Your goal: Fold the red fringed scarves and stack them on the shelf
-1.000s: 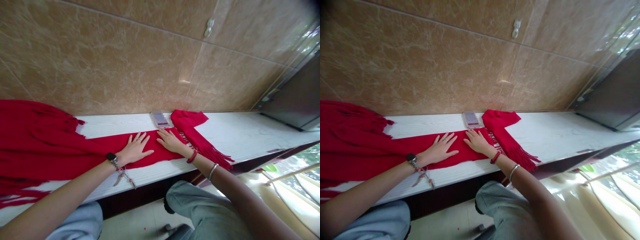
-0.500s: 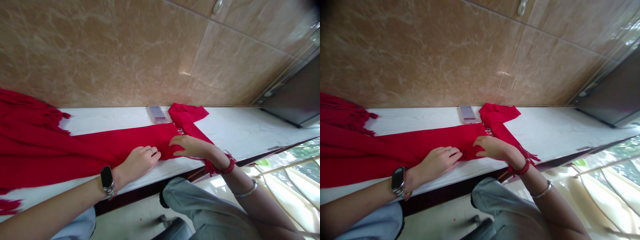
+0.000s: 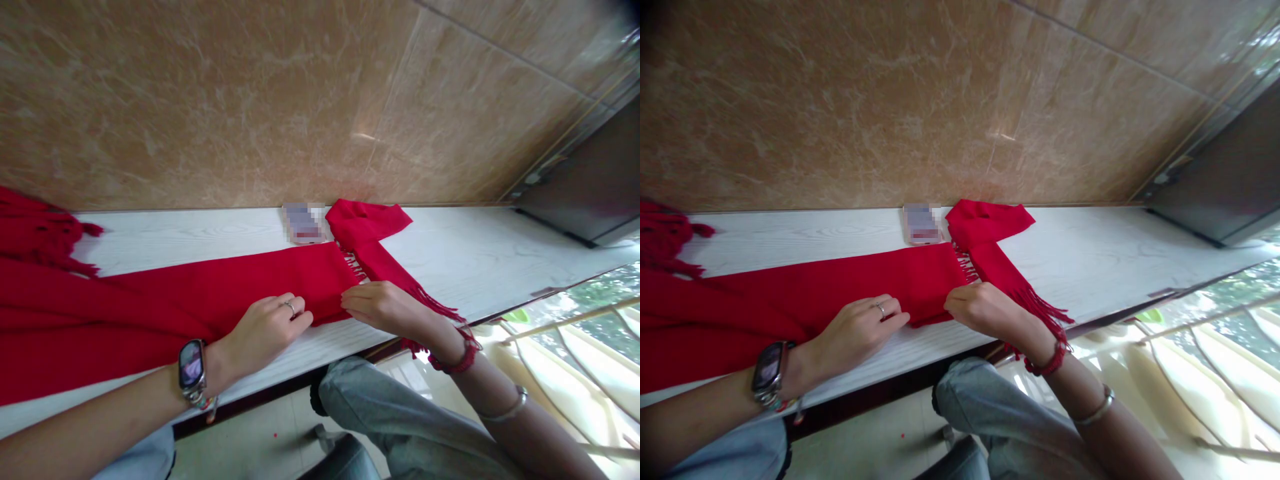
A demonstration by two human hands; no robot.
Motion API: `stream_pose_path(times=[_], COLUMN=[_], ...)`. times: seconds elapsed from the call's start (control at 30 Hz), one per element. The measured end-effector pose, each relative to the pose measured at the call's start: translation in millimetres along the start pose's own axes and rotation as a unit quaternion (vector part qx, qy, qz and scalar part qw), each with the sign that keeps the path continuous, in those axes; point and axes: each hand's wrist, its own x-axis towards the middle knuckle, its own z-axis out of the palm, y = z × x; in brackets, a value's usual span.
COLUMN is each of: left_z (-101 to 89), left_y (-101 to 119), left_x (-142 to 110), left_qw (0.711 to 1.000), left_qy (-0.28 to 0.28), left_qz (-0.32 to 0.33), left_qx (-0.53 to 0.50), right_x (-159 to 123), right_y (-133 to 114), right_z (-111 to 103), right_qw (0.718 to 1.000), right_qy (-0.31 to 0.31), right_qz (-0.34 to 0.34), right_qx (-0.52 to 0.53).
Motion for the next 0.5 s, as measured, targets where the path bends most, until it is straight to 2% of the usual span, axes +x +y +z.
stream_pose_path(times=[0.13, 0.5], left_z=[-1.1, -0.8], left_y=[0.2, -1.7], left_x=[-0.3, -2.2], left_qw=[1.000, 0.998], left_qy=[0.004, -0.057], left_qz=[0.018, 0.022], left_qx=[-0.010, 0.000], right_x=[-5.6, 2.6], right_y=[2.4, -4.5], right_z=[5.6, 3.7], right_qw=[1.000, 0.997], right_qy=[0.020, 0.033], right_qz=[-0.024, -0.070], right_qx=[0.000, 0.026])
